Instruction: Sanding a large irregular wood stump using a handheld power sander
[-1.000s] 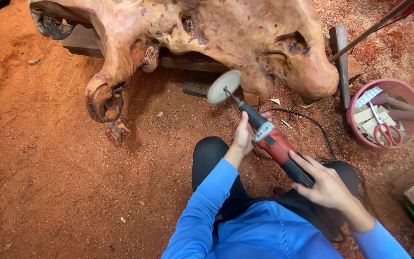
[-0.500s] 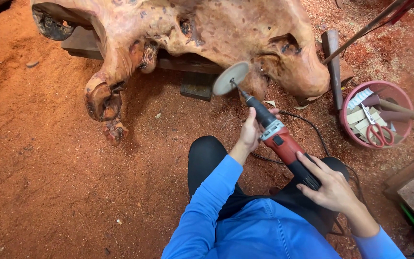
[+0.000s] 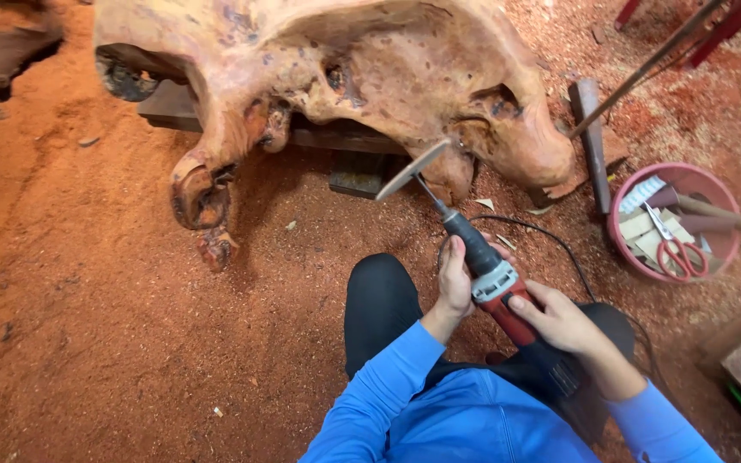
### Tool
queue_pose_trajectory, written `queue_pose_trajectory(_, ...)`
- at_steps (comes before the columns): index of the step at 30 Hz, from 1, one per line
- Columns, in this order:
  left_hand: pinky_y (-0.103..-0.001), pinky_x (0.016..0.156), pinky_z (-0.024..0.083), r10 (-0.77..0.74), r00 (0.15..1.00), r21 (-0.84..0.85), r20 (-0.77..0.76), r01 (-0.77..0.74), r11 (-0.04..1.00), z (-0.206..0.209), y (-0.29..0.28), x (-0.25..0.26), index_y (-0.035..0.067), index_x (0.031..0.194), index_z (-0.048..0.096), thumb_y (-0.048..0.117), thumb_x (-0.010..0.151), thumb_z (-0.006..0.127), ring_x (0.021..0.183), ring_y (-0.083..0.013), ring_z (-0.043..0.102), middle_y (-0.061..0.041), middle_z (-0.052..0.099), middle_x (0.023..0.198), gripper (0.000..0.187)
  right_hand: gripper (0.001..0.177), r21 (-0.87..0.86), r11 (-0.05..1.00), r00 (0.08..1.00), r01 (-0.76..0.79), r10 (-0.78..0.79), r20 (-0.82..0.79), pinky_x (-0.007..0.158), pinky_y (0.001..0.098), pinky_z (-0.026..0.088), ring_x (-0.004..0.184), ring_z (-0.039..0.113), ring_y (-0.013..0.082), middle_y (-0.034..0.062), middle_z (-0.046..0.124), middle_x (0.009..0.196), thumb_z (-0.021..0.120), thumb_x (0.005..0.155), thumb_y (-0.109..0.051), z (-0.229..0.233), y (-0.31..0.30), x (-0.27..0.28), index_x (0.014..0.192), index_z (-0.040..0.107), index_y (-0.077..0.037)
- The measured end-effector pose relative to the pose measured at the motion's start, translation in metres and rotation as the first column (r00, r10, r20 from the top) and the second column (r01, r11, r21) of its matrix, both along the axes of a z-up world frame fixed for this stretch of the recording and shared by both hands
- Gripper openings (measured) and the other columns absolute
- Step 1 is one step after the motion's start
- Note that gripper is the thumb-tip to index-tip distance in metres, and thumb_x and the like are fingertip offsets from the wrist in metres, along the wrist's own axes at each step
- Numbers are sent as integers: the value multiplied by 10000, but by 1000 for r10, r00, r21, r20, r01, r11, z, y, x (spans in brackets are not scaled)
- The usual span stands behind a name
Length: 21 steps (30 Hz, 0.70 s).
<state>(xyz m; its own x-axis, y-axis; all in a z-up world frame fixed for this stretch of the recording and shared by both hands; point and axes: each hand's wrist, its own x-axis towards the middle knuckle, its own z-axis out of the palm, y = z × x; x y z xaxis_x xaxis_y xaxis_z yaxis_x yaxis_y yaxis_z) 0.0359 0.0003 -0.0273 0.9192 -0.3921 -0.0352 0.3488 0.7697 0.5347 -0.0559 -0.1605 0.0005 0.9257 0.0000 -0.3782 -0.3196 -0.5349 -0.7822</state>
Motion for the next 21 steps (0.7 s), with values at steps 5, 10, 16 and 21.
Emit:
queue_pose_trajectory(5, -493, 808, 622, 39, 999, 5, -16, -38, 999, 3, -3, -5, -48, 1252, 532, 497, 1151, 289, 887, -421, 735, -342, 689, 958, 606, 280, 118, 993, 997, -13, 4, 79, 779, 392, 579, 855, 704, 128, 90, 806, 843, 730, 903, -405, 29, 9, -3, 1006, 817, -159)
queue_pose_trajectory(10, -469, 772, 617, 55, 993, 11, -106, -54, 998, 33, 13, -7, -12, 1170, 566, 493, 1090, 423, 838, -342, 729, -245, 711, 946, 531, 578, 210, 971, 993, -110, 99, 63, 1011, 301, 501, 1135, 661, 112, 40, 758, 1275, 632, 889, -400, 18, -19, -24, 1365, 643, -72)
queue_pose_trajectory(16, -453, 780, 607, 180, 978, -56, -102, -187, 981, 43, 37, 11, -7, 1205, 531, 527, 1086, 424, 854, -329, 720, -221, 703, 938, 558, 830, 31, 996, 995, -86, 87, -51, 1122, 310, 414, 1292, 618, 124, -7, 659, 1448, 819, 723, -315, 15, -33, -39, 1488, 537, -161)
queue_pose_trajectory(21, -435, 763, 616, 247, 965, -6, -83, -249, 969, 58, 48, 7, -11, 1296, 499, 489, 1083, 416, 836, -314, 724, -206, 712, 925, 550, 1057, 145, 980, 987, -134, 120, 106, 1184, 335, 342, 1381, 536, 144, 48, 584, 1523, 940, 582, -340, 12, -22, -32, 1511, 485, -123)
